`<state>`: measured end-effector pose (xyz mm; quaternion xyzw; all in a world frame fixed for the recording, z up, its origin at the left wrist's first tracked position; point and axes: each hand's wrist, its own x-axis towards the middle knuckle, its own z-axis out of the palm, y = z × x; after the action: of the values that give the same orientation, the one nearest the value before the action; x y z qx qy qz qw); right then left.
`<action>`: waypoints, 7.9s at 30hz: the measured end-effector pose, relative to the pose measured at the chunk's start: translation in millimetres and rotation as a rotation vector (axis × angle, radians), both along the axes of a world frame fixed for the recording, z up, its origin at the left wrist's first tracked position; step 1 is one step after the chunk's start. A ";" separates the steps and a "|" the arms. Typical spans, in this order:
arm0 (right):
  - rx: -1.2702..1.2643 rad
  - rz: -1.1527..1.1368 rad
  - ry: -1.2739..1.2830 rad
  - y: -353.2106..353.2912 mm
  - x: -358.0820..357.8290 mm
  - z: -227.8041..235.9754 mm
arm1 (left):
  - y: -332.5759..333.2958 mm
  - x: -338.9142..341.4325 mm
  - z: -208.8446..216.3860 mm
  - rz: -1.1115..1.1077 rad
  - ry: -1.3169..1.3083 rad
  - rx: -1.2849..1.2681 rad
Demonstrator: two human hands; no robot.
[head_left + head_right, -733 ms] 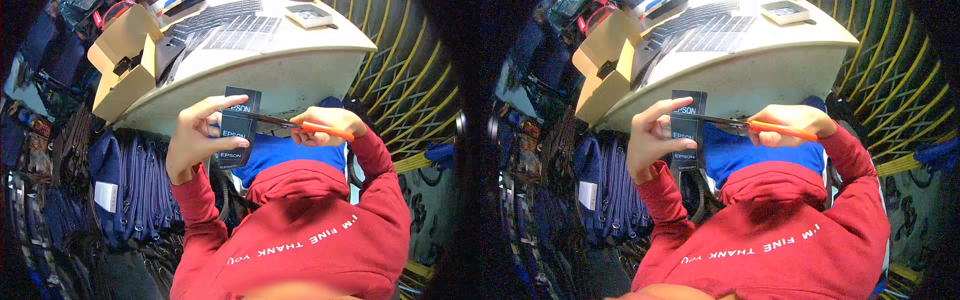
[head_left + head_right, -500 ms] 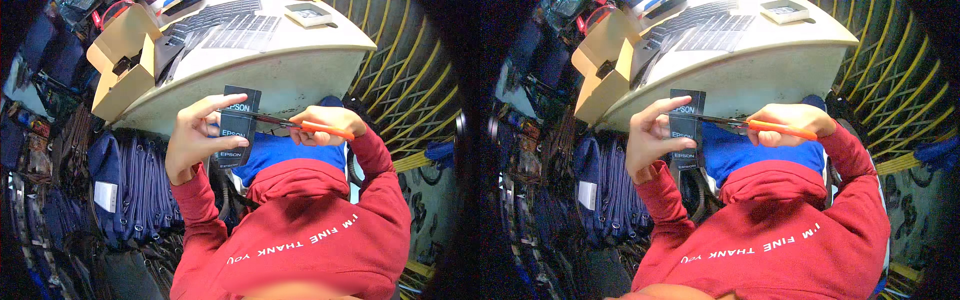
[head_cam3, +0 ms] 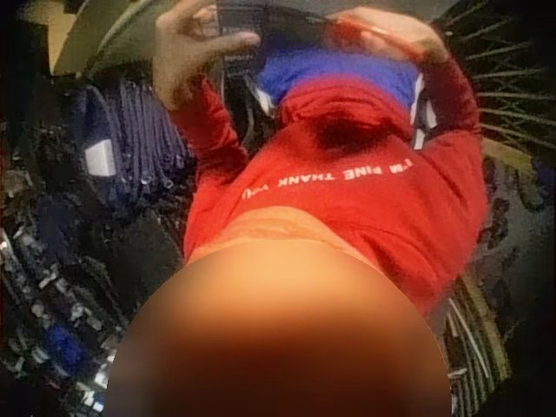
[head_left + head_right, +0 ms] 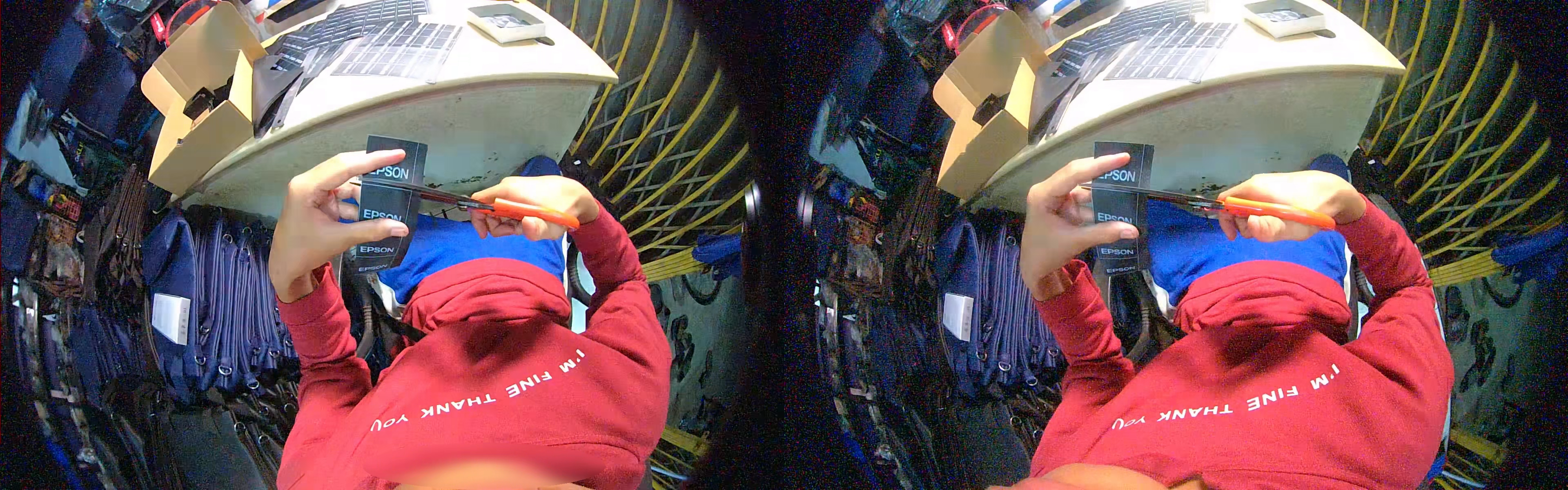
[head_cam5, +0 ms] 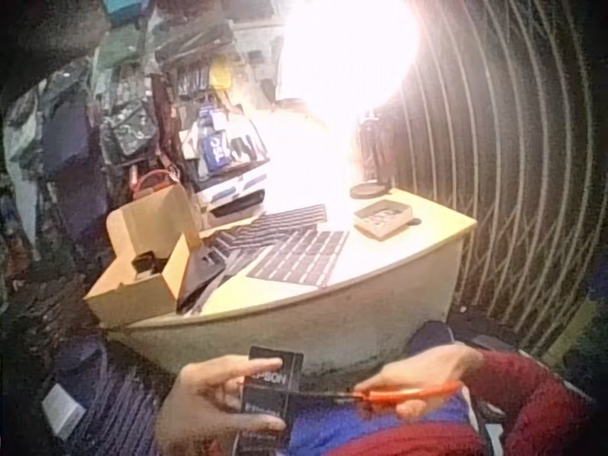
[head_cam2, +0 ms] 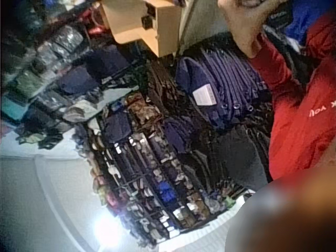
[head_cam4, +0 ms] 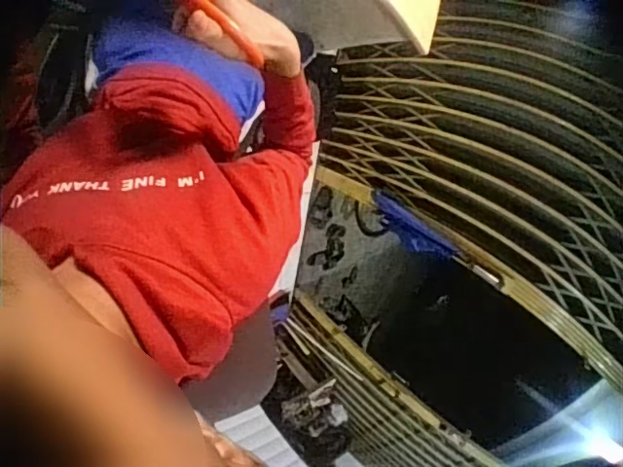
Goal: The person is using scissors to cut individual labels from a sheet of Epson brand tags.
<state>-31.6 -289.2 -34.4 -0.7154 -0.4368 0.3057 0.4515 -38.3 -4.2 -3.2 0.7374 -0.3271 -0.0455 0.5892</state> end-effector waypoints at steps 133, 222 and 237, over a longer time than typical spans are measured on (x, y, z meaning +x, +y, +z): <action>0.734 -0.691 0.050 77.5 4.4 -16.0 | -23.1 18.3 -9.8 0.059 -0.009 -0.175; 0.013 -0.198 0.006 44.9 -20.4 -35.1 | 45.2 8.7 0.6 -0.027 -0.124 0.249; -0.089 -0.294 0.094 51.9 -22.7 -34.0 | 48.6 9.7 0.1 -0.034 -0.144 0.244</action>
<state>-54.2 -237.3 -68.4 -0.7759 -0.2917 0.2887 0.4792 -28.6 44.4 -3.2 0.7991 -0.3733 -0.0418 0.4694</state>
